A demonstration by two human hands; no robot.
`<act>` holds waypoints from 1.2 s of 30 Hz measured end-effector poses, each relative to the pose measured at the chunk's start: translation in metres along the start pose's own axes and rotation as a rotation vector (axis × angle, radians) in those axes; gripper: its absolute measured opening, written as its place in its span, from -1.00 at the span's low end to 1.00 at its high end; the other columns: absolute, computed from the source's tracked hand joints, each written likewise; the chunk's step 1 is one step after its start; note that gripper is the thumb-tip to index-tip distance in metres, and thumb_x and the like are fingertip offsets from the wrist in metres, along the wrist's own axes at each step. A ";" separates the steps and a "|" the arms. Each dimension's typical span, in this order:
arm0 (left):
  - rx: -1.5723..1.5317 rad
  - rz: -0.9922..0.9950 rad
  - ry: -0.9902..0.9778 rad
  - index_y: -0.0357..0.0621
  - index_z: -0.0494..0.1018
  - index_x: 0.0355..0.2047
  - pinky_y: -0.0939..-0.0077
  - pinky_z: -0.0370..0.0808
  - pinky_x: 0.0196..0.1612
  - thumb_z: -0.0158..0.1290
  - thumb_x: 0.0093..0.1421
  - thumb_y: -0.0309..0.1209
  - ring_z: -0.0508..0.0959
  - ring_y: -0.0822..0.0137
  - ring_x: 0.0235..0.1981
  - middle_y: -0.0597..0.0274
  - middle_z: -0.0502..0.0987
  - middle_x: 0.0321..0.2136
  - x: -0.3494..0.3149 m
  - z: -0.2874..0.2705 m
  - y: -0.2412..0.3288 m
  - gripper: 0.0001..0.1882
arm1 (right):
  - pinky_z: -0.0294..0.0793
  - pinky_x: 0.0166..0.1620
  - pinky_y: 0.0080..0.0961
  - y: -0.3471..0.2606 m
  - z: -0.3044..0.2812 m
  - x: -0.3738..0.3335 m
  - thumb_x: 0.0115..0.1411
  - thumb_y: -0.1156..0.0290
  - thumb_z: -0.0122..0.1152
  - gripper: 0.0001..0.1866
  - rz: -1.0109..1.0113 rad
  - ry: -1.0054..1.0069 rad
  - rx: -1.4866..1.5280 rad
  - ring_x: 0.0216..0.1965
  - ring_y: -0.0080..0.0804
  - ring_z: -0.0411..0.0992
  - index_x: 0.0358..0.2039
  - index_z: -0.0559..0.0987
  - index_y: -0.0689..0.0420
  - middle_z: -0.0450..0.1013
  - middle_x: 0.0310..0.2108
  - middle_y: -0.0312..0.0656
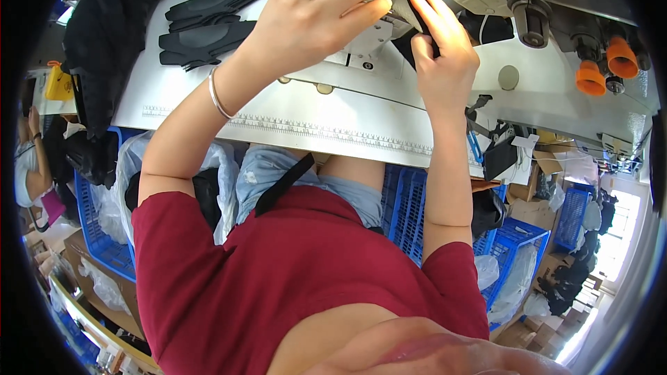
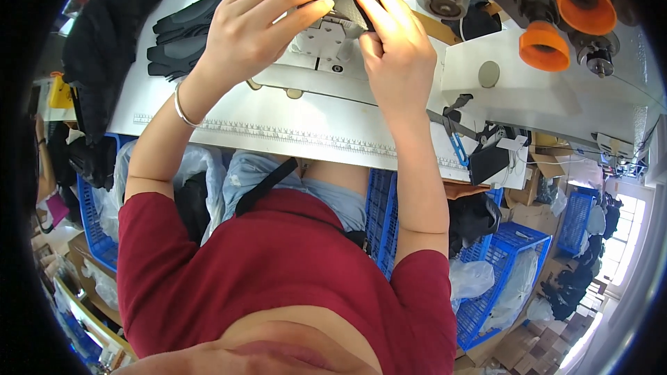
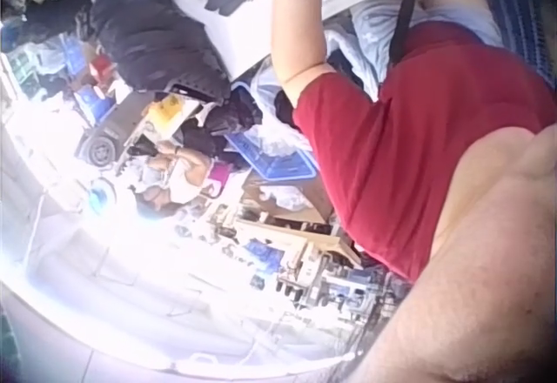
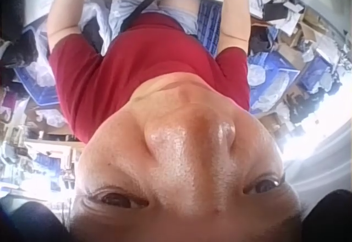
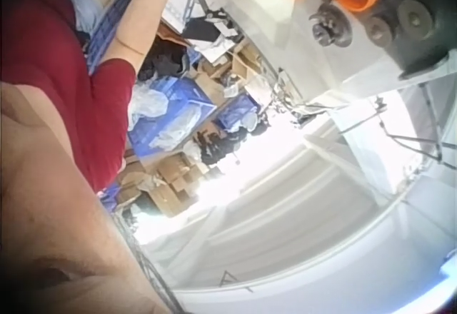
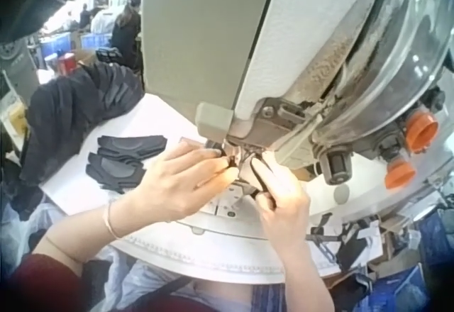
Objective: Sewing and trimming black shoe upper components using a sewing machine.
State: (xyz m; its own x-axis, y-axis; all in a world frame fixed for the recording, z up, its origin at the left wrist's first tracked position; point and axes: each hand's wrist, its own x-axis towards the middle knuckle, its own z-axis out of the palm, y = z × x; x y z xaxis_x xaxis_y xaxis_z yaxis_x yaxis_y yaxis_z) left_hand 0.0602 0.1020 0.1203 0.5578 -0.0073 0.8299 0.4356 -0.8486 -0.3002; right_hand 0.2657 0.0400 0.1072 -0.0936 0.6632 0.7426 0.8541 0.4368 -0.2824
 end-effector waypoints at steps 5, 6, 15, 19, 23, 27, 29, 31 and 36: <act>0.022 -0.081 0.036 -0.13 0.61 -0.27 0.42 0.56 -0.18 0.17 -0.13 -0.59 0.63 0.26 -0.22 0.25 0.60 -0.31 -0.010 0.011 0.007 -0.67 | 0.51 -0.10 -0.44 0.008 -0.008 0.010 0.04 0.64 0.10 -0.50 0.113 -0.109 0.181 -0.21 -0.27 0.54 0.02 0.65 0.05 0.60 -0.10 -0.14; 0.024 -0.079 0.035 -0.13 0.61 -0.27 0.42 0.56 -0.18 0.17 -0.13 -0.59 0.63 0.26 -0.22 0.25 0.60 -0.31 -0.011 0.013 0.005 -0.67 | 0.48 -0.15 -0.49 0.009 -0.010 0.013 0.07 0.63 0.10 -0.50 0.141 -0.128 0.229 -0.30 -0.32 0.50 0.04 0.65 0.03 0.61 -0.17 -0.09; -0.050 -0.279 0.134 -0.12 0.59 -0.32 0.39 0.51 -0.14 0.18 -0.02 -0.55 0.61 0.22 -0.17 0.26 0.60 -0.25 -0.022 0.022 0.017 -0.80 | 0.41 0.01 -0.55 0.016 -0.008 0.022 0.10 0.62 0.07 -0.51 0.320 -0.263 0.255 -0.09 -0.38 0.51 0.08 0.61 0.13 0.58 -0.06 -0.07; -0.562 -1.030 0.404 -0.17 0.60 -0.03 0.46 0.43 0.06 0.14 0.21 -0.60 0.54 0.31 0.01 0.11 0.57 -0.03 -0.036 0.010 0.060 -0.69 | 0.47 0.00 -0.51 0.023 -0.001 0.016 0.10 0.65 0.06 -0.51 0.131 -0.138 0.244 -0.06 -0.27 0.56 0.07 0.60 0.16 0.59 -0.08 0.02; -1.126 -1.502 0.500 -0.20 0.54 0.05 0.48 0.33 0.12 0.03 0.39 -0.28 0.47 0.36 -0.01 0.20 0.53 -0.05 -0.044 0.033 0.072 -0.66 | 0.30 0.26 -0.42 0.019 -0.009 0.009 0.07 0.79 -0.05 -0.45 0.242 -0.111 0.279 0.19 -0.26 0.43 0.08 0.58 0.23 0.52 0.10 -0.06; -1.394 -1.941 0.216 -0.15 0.55 0.01 0.44 0.22 0.18 -0.01 0.38 0.04 0.43 0.37 -0.09 0.25 0.52 -0.06 -0.024 0.021 0.041 -0.49 | 0.29 0.25 -0.49 0.024 0.002 0.004 0.12 0.77 -0.11 -0.45 0.388 -0.110 0.394 0.16 -0.35 0.43 0.13 0.54 0.26 0.51 0.11 -0.09; -1.515 -1.805 0.384 -0.12 0.57 -0.09 0.41 0.19 0.18 0.06 0.32 0.10 0.41 0.39 -0.16 0.26 0.55 -0.12 -0.020 0.030 0.033 -0.48 | 0.30 0.24 -0.51 0.033 0.004 0.006 0.13 0.77 -0.12 -0.45 0.342 -0.118 0.456 0.16 -0.36 0.43 0.14 0.53 0.28 0.50 0.11 -0.08; -1.608 -1.776 0.421 -0.13 0.58 -0.17 0.43 0.29 0.10 0.13 0.31 -0.01 0.47 0.38 -0.22 0.27 0.59 -0.22 -0.012 0.036 0.015 -0.59 | 0.32 0.21 -0.50 0.042 0.004 0.009 0.15 0.76 -0.11 -0.48 0.278 -0.141 0.499 0.12 -0.38 0.44 0.15 0.49 0.35 0.48 0.11 -0.06; -1.451 -1.478 1.172 -0.29 0.54 -0.21 0.39 0.55 -0.09 0.19 0.27 -0.43 0.60 0.40 -0.28 0.19 0.64 -0.26 -0.015 -0.016 0.008 -0.83 | 0.20 0.31 -0.31 -0.007 0.005 -0.016 0.25 0.66 0.04 -0.56 0.238 0.068 0.052 0.27 -0.15 0.30 0.16 0.49 0.24 0.41 0.19 -0.04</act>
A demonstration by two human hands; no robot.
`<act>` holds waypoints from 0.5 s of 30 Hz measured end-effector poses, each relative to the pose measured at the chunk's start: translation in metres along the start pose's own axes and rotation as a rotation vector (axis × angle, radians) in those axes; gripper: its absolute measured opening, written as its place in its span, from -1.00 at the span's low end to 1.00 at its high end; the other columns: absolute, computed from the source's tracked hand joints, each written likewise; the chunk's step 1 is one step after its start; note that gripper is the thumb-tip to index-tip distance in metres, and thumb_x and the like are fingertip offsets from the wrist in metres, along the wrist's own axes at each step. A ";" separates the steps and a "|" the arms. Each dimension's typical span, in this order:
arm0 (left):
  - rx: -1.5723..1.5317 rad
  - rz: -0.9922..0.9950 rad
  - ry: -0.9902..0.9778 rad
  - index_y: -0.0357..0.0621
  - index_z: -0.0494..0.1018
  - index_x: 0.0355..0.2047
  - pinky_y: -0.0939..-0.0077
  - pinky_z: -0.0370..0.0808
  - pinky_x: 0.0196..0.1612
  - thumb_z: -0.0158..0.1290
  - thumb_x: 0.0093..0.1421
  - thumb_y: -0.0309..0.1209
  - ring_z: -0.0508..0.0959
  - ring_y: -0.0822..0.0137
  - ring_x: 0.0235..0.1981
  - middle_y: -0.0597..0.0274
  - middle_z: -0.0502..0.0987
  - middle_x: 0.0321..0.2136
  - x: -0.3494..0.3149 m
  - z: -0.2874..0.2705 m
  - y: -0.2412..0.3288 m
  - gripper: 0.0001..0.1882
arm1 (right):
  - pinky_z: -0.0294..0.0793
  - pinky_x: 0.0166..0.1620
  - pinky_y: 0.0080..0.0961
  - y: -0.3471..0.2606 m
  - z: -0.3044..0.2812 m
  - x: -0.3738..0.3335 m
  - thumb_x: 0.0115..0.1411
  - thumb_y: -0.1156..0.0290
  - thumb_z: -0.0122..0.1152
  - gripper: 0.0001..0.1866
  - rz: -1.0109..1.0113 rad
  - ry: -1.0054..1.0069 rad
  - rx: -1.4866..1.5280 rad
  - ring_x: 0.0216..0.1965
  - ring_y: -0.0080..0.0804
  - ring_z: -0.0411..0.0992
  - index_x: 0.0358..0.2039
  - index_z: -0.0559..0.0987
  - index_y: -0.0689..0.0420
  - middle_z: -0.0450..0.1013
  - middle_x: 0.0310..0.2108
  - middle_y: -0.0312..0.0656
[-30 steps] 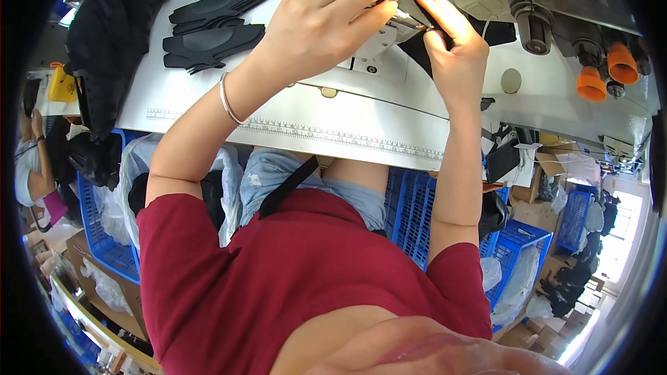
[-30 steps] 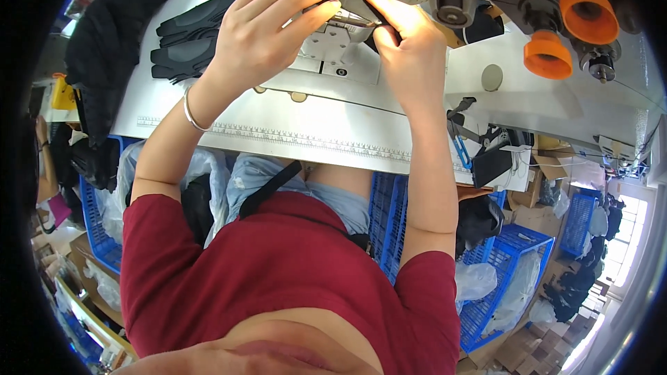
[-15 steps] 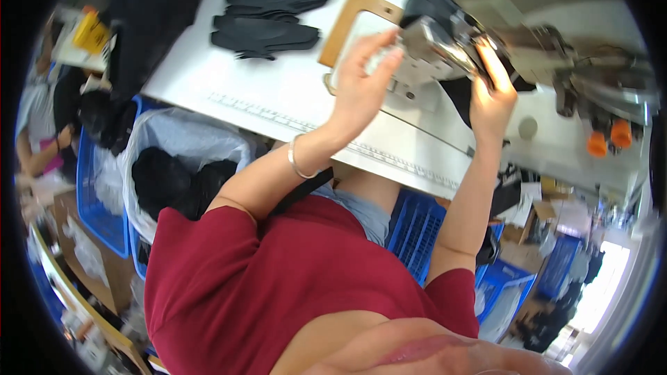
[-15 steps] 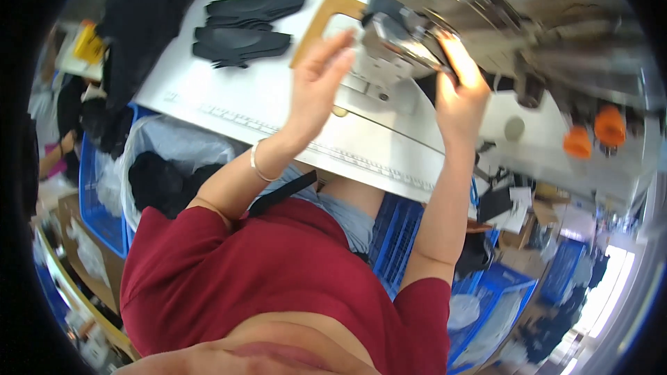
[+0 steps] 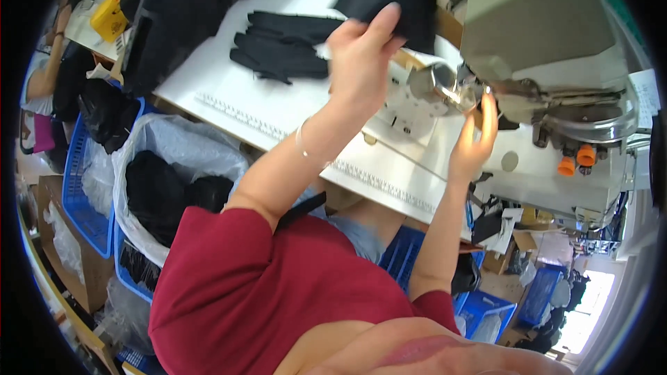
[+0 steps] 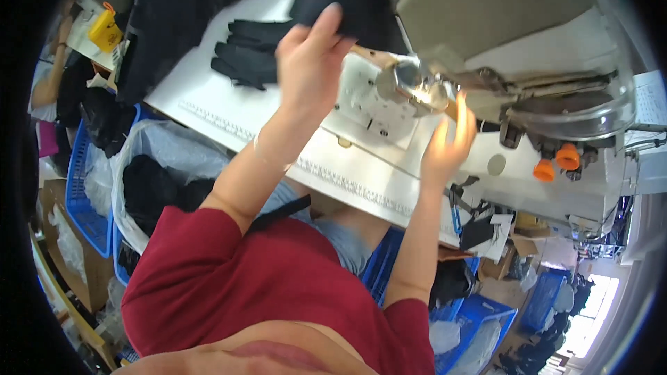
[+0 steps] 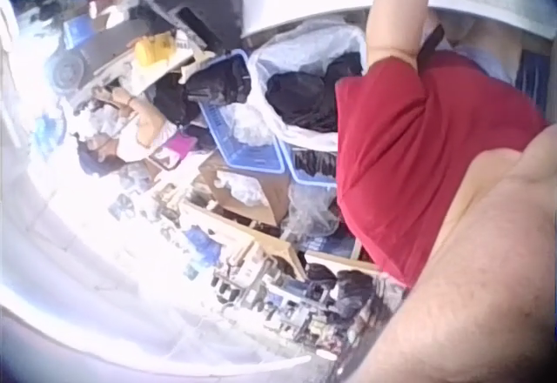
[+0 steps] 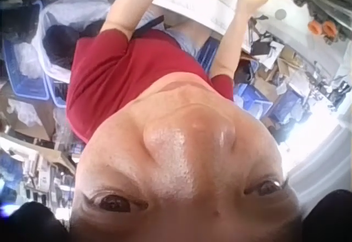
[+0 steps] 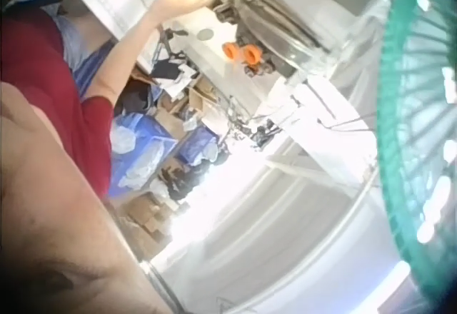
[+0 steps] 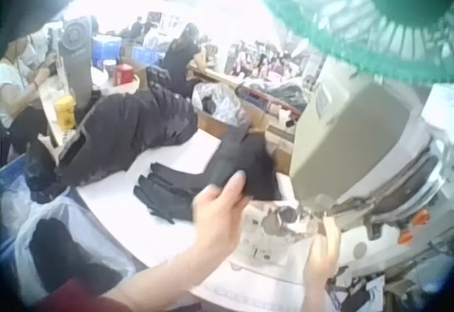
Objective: Sewing and trimming black shoe upper components using a sewing machine.
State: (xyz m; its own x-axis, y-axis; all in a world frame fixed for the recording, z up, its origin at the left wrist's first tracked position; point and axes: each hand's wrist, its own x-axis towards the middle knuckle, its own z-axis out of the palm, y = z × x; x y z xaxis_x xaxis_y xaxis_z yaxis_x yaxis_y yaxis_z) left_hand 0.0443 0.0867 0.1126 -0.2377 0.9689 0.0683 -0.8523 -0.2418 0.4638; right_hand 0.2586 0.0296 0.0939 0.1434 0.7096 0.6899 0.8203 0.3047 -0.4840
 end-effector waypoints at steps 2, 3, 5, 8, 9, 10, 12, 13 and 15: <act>0.008 0.122 0.010 -0.28 0.52 -0.14 0.50 0.57 -0.18 0.17 0.26 -0.53 0.62 0.44 -0.30 0.21 0.64 -0.24 -0.027 -0.002 0.032 -0.83 | 0.28 0.24 -0.28 -0.004 -0.001 -0.048 0.21 0.67 0.05 -0.60 -0.129 0.064 -0.066 0.13 -0.13 0.40 0.08 0.52 0.29 0.49 0.07 -0.03; -0.025 0.173 -0.004 -0.26 0.51 -0.14 0.61 0.57 -0.26 0.18 0.24 -0.57 0.61 0.50 -0.33 0.25 0.64 -0.26 -0.040 -0.004 0.035 -0.82 | 0.28 0.24 -0.28 -0.018 0.005 -0.052 0.21 0.67 0.05 -0.60 -0.129 0.075 -0.058 0.13 -0.13 0.40 0.08 0.52 0.29 0.49 0.07 -0.03; 0.016 0.184 -0.101 -0.25 0.52 -0.10 0.58 0.59 -0.16 0.16 0.24 -0.61 0.64 0.45 -0.22 0.20 0.65 -0.20 -0.062 -0.032 0.046 -0.78 | 0.32 0.15 -0.26 -0.066 -0.003 -0.065 0.18 0.60 0.14 -0.64 -0.163 -0.122 0.169 0.05 -0.07 0.41 0.01 0.58 0.27 0.51 0.01 -0.03; 0.154 0.106 -0.155 -0.27 0.52 -0.05 0.50 0.58 -0.04 0.15 0.24 -0.65 0.63 0.40 -0.15 0.16 0.64 -0.14 -0.089 -0.053 0.069 -0.74 | 0.35 0.12 -0.33 -0.099 0.010 -0.031 0.23 0.46 0.20 -0.64 -0.167 -0.164 0.396 0.01 -0.16 0.43 0.04 0.57 0.27 0.52 -0.01 -0.05; 0.165 0.086 -0.141 -0.27 0.52 -0.05 0.50 0.58 -0.04 0.15 0.24 -0.65 0.63 0.40 -0.15 0.16 0.64 -0.14 -0.096 -0.060 0.069 -0.74 | 0.35 0.11 -0.36 -0.112 0.015 -0.018 0.25 0.41 0.22 -0.63 -0.141 -0.201 0.489 0.01 -0.21 0.43 0.05 0.56 0.27 0.53 -0.02 -0.05; 0.188 0.052 -0.185 -0.26 0.50 -0.02 0.43 0.54 0.03 0.12 0.24 -0.67 0.61 0.35 -0.09 0.15 0.62 -0.09 -0.107 -0.070 0.067 -0.71 | 0.37 0.06 -0.42 -0.121 0.019 -0.011 0.27 0.38 0.23 -0.64 -0.048 -0.287 0.583 -0.03 -0.30 0.44 0.03 0.58 0.28 0.55 -0.05 -0.09; 0.209 -0.005 -0.205 -0.31 0.50 -0.02 0.49 0.53 0.03 0.16 0.22 -0.64 0.60 0.41 -0.09 0.18 0.62 -0.11 -0.123 -0.072 0.065 -0.70 | 0.42 -0.14 -0.61 -0.127 0.026 -0.009 0.28 0.40 0.27 -0.74 0.267 -0.441 0.847 -0.22 -0.58 0.46 -0.10 0.63 0.30 0.59 -0.25 -0.24; 0.208 -0.021 -0.198 -0.31 0.50 -0.02 0.49 0.53 0.03 0.16 0.22 -0.64 0.60 0.41 -0.09 0.18 0.62 -0.11 -0.130 -0.072 0.067 -0.70 | 0.42 -0.14 -0.61 -0.129 0.024 -0.015 0.28 0.40 0.27 -0.74 0.284 -0.442 0.839 -0.22 -0.58 0.46 -0.10 0.63 0.30 0.59 -0.25 -0.24; 0.197 -0.082 -0.166 -0.32 0.50 0.00 0.48 0.52 0.05 0.16 0.20 -0.64 0.60 0.39 -0.09 0.18 0.62 -0.10 -0.138 -0.071 0.072 -0.66 | 0.40 -0.24 -0.70 -0.131 0.020 -0.022 0.25 0.47 0.30 -0.84 0.253 -0.451 0.925 -0.34 -0.70 0.42 -0.23 0.66 0.30 0.56 -0.38 -0.33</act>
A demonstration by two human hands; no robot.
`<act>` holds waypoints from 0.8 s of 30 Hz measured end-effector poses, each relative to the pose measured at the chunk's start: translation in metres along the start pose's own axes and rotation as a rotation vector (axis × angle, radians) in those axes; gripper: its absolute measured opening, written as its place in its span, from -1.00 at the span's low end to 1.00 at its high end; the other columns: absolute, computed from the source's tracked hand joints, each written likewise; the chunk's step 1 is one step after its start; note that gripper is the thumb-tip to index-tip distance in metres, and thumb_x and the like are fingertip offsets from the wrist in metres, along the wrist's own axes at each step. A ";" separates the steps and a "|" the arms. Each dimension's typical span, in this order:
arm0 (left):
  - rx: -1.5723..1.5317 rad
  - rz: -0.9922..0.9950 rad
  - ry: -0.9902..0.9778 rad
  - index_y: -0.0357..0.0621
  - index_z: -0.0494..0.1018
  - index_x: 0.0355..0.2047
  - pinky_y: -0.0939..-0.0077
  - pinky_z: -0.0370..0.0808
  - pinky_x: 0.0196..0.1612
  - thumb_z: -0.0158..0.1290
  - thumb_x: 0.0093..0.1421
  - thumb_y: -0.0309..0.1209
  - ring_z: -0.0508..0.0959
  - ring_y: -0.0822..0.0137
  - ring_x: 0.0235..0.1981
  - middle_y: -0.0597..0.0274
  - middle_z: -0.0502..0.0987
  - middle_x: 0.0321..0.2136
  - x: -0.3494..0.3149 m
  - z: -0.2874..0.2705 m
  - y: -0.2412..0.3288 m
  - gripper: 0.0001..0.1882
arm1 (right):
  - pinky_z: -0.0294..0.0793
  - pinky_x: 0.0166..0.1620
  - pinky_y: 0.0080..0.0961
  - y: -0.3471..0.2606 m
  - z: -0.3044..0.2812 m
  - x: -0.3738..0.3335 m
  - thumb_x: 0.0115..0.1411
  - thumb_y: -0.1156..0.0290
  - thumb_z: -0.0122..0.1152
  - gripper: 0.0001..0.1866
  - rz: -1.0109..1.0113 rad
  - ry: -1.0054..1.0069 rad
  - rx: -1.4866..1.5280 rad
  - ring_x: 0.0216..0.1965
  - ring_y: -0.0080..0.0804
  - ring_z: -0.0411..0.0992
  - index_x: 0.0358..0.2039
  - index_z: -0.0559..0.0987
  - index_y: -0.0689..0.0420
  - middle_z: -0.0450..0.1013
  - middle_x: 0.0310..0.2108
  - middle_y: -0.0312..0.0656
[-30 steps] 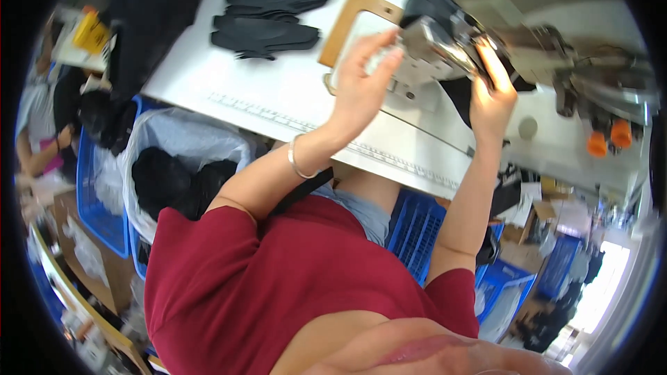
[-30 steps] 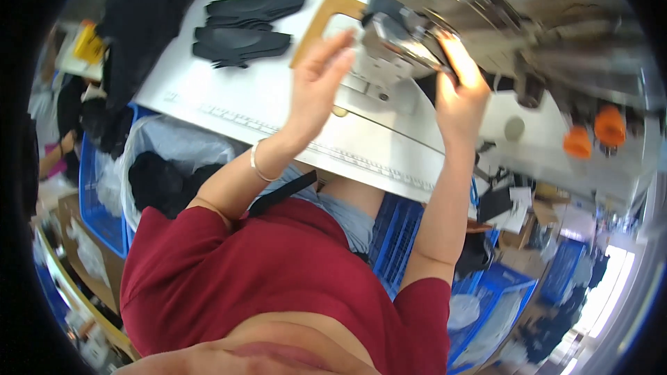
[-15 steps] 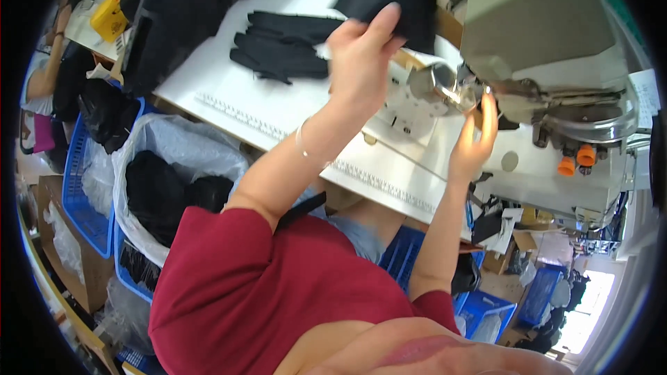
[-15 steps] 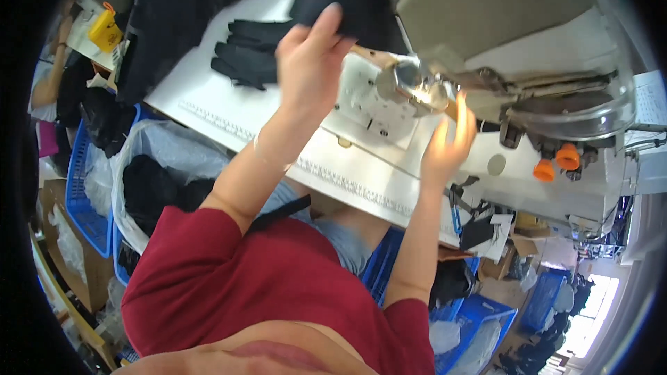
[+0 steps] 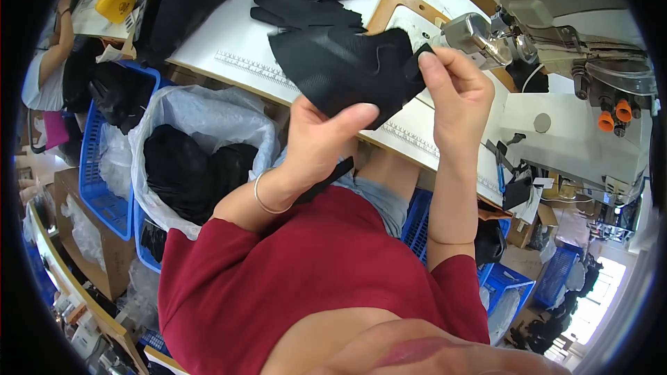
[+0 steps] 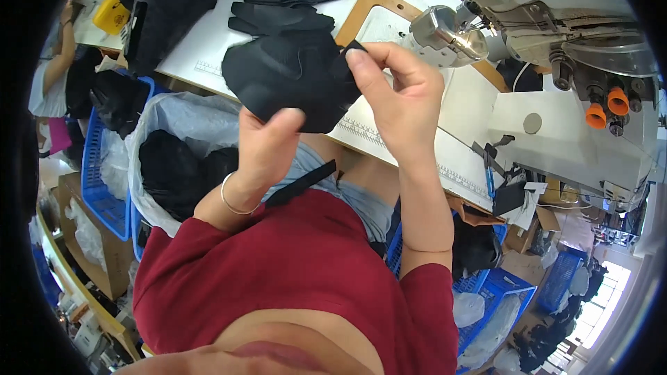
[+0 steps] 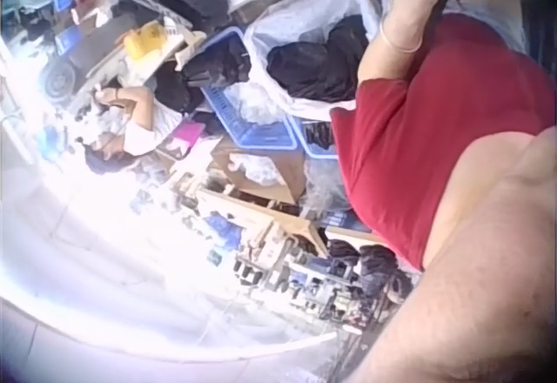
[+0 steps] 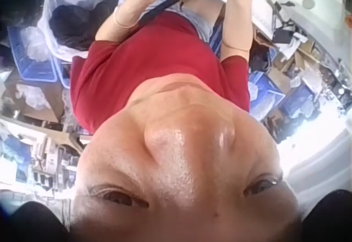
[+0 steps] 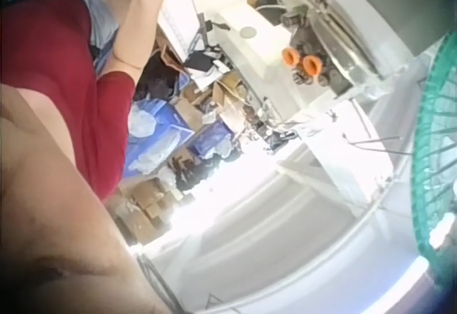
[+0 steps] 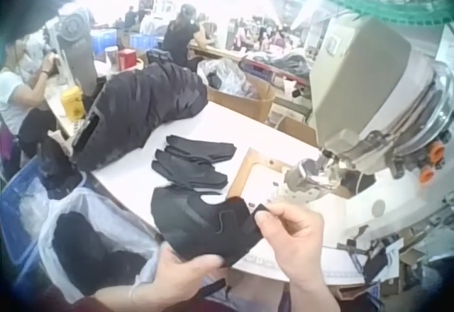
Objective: Sewing and trimming black shoe upper components using a sewing machine.
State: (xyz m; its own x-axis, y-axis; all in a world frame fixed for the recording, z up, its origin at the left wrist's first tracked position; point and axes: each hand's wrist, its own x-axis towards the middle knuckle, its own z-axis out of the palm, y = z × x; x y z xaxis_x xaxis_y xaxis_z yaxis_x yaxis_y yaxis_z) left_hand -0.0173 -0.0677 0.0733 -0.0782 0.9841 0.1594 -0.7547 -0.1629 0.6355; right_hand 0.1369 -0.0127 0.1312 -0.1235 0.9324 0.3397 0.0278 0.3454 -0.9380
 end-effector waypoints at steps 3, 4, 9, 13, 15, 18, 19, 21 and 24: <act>-0.088 -0.076 0.084 -0.30 0.54 -0.04 0.47 0.52 0.04 0.15 0.25 -0.55 0.60 0.40 -0.11 0.18 0.63 -0.11 0.005 0.015 0.015 -0.73 | 0.39 -0.26 -0.72 -0.003 0.006 -0.013 0.23 0.55 0.30 -0.91 0.005 0.038 0.037 -0.37 -0.70 0.41 -0.29 0.65 0.30 0.54 -0.43 -0.35; -0.123 -0.124 0.097 -0.30 0.55 -0.05 0.47 0.52 0.04 0.15 0.26 -0.53 0.60 0.41 -0.11 0.18 0.63 -0.12 0.006 0.018 0.018 -0.75 | 0.39 -0.26 -0.71 -0.005 0.007 -0.018 0.24 0.56 0.29 -0.92 -0.004 0.071 0.073 -0.37 -0.70 0.41 -0.30 0.65 0.31 0.54 -0.43 -0.35; -0.141 -0.173 0.082 -0.31 0.55 -0.07 0.48 0.54 0.00 0.16 0.27 -0.50 0.61 0.43 -0.14 0.18 0.63 -0.13 0.002 0.020 0.017 -0.76 | 0.38 -0.29 -0.73 -0.008 0.002 -0.028 0.24 0.58 0.27 -0.94 -0.012 0.082 0.069 -0.39 -0.71 0.40 -0.31 0.65 0.30 0.54 -0.43 -0.34; -0.145 -0.194 0.060 -0.31 0.56 -0.08 0.49 0.56 -0.02 0.16 0.27 -0.49 0.62 0.44 -0.17 0.18 0.64 -0.15 0.001 0.020 0.013 -0.77 | 0.36 -0.30 -0.73 -0.008 -0.002 -0.032 0.24 0.58 0.26 -0.95 -0.005 0.119 0.037 -0.41 -0.73 0.37 -0.34 0.64 0.30 0.51 -0.45 -0.37; -0.153 -0.197 0.062 -0.31 0.56 -0.08 0.49 0.56 -0.02 0.16 0.27 -0.49 0.62 0.44 -0.17 0.19 0.64 -0.16 0.002 0.022 0.011 -0.77 | 0.35 -0.30 -0.73 -0.008 -0.004 -0.032 0.24 0.58 0.26 -0.95 -0.003 0.118 0.028 -0.41 -0.73 0.36 -0.34 0.63 0.30 0.50 -0.46 -0.38; -0.161 -0.208 0.061 -0.31 0.56 -0.09 0.49 0.56 -0.03 0.16 0.27 -0.49 0.62 0.44 -0.18 0.19 0.64 -0.16 0.002 0.024 0.010 -0.77 | 0.33 -0.31 -0.73 -0.007 -0.008 -0.034 0.24 0.59 0.26 -0.95 -0.035 0.117 0.048 -0.41 -0.73 0.34 -0.36 0.62 0.31 0.48 -0.45 -0.39; -0.163 -0.220 0.056 -0.30 0.56 -0.09 0.49 0.57 -0.03 0.16 0.27 -0.49 0.63 0.44 -0.18 0.19 0.64 -0.16 0.002 0.024 0.009 -0.78 | 0.34 -0.28 -0.74 -0.006 -0.010 -0.035 0.24 0.60 0.26 -0.95 -0.039 0.116 0.045 -0.39 -0.73 0.36 -0.33 0.63 0.32 0.50 -0.43 -0.36; -0.164 -0.229 0.057 -0.30 0.56 -0.09 0.48 0.57 -0.03 0.16 0.27 -0.49 0.63 0.43 -0.18 0.19 0.64 -0.17 0.002 0.026 0.009 -0.78 | 0.35 -0.26 -0.74 -0.005 -0.015 -0.039 0.23 0.61 0.27 -0.95 -0.044 0.114 0.041 -0.37 -0.72 0.37 -0.31 0.63 0.33 0.51 -0.41 -0.34; -0.161 -0.236 0.068 -0.31 0.55 -0.09 0.48 0.58 -0.05 0.15 0.27 -0.48 0.63 0.42 -0.20 0.17 0.64 -0.17 0.002 0.023 0.008 -0.77 | 0.42 -0.18 -0.67 -0.004 -0.031 -0.049 0.24 0.59 0.26 -0.90 -0.051 0.177 -0.148 -0.31 -0.64 0.44 -0.25 0.65 0.33 0.56 -0.36 -0.28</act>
State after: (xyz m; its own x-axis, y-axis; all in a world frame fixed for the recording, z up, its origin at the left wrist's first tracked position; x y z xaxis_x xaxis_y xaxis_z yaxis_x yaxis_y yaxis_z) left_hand -0.0082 -0.0687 0.0959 0.0723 0.9968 -0.0333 -0.8506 0.0791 0.5198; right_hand 0.1738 -0.0560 0.1207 0.0470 0.9131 0.4049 0.1728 0.3918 -0.9037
